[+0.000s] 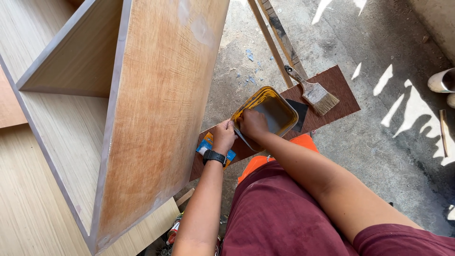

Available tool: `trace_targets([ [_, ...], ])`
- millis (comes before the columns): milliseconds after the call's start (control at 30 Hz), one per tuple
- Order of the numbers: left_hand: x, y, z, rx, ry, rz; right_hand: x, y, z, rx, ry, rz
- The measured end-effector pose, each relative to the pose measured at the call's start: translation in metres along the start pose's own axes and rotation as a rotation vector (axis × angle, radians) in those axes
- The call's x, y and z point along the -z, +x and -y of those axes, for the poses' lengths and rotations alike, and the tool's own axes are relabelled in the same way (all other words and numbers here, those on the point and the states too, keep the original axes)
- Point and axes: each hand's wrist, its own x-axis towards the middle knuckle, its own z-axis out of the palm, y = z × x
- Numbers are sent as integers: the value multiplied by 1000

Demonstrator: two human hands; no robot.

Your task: Sanding the surface and edges of a plastic container using sandpaper in a workshop environment.

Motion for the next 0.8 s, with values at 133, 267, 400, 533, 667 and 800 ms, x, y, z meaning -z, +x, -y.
trace_targets([
  [133,-4,11,13,-10,7,-3,1,0,6,-16,-12,-34],
  [267,-5,6,6,-23,-9,-14,27,-10,20,-35,86,5],
  [400,5,-37,-47,20,-64,10,49,-24,24,-47,158,15],
  [533,14,-63,-76,67,-155,43,95,-31,28,-73,249,-14],
  [667,23,-62,-72,26,-225,18,134,-7,44,-3,584,-17],
  [800,30,-95,-106,-17,-204,2,155,31,64,46,559,-161],
])
